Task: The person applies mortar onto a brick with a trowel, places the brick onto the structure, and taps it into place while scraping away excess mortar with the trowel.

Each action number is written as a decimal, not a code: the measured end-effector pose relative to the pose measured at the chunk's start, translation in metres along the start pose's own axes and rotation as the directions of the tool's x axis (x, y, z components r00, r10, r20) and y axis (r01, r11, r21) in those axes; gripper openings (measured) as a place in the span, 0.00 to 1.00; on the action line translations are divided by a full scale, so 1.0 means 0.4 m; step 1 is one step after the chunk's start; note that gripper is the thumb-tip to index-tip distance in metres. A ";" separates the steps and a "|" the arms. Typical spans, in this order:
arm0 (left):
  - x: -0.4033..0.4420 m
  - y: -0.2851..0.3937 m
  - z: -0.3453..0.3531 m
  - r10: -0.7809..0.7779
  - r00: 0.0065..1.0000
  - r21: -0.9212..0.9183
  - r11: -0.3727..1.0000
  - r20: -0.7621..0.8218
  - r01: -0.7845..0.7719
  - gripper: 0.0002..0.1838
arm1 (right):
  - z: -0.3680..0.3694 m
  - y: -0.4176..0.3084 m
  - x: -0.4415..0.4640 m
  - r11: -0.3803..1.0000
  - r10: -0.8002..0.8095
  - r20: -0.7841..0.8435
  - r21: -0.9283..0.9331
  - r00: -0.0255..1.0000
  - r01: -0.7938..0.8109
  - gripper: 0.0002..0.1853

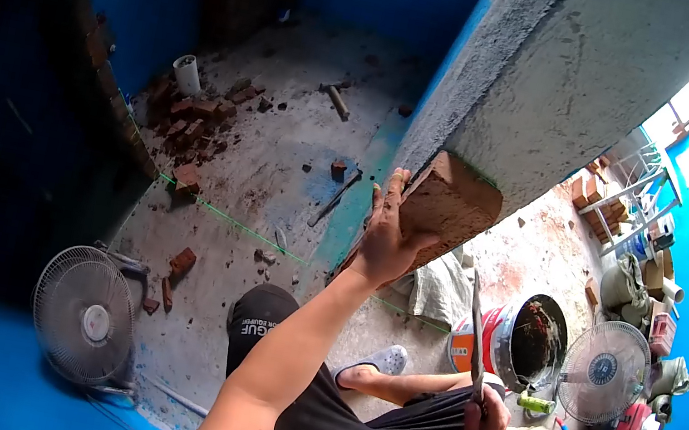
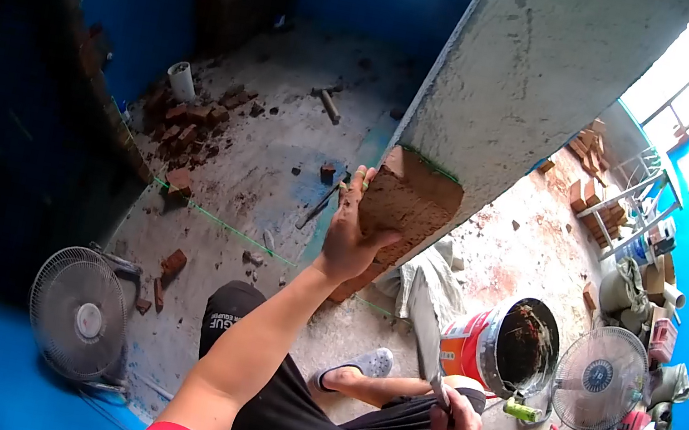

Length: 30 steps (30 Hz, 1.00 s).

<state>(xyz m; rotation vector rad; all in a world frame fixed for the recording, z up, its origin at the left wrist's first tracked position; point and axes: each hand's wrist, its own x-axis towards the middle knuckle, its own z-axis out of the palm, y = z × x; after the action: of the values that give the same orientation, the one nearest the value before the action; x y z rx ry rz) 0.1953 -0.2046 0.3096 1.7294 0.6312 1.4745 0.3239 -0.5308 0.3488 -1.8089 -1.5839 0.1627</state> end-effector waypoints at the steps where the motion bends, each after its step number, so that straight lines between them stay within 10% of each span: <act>1: -0.002 0.001 -0.002 -0.008 1.000 -0.003 1.000 0.000 0.008 0.54 | 0.001 0.020 0.006 1.000 0.007 0.051 -0.011 0.999 -0.007 0.11; 30: -0.012 -0.026 -0.003 0.115 0.992 0.164 0.979 0.042 -0.121 0.58 | 0.032 0.097 0.182 0.985 0.037 -0.172 -0.158 0.984 -0.064 0.07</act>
<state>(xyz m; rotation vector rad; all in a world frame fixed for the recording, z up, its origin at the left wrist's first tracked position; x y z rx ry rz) 0.1943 -0.2020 0.2985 1.9443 0.6602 1.5076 0.3662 -0.4589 0.3424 -1.9338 -1.4682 -0.0977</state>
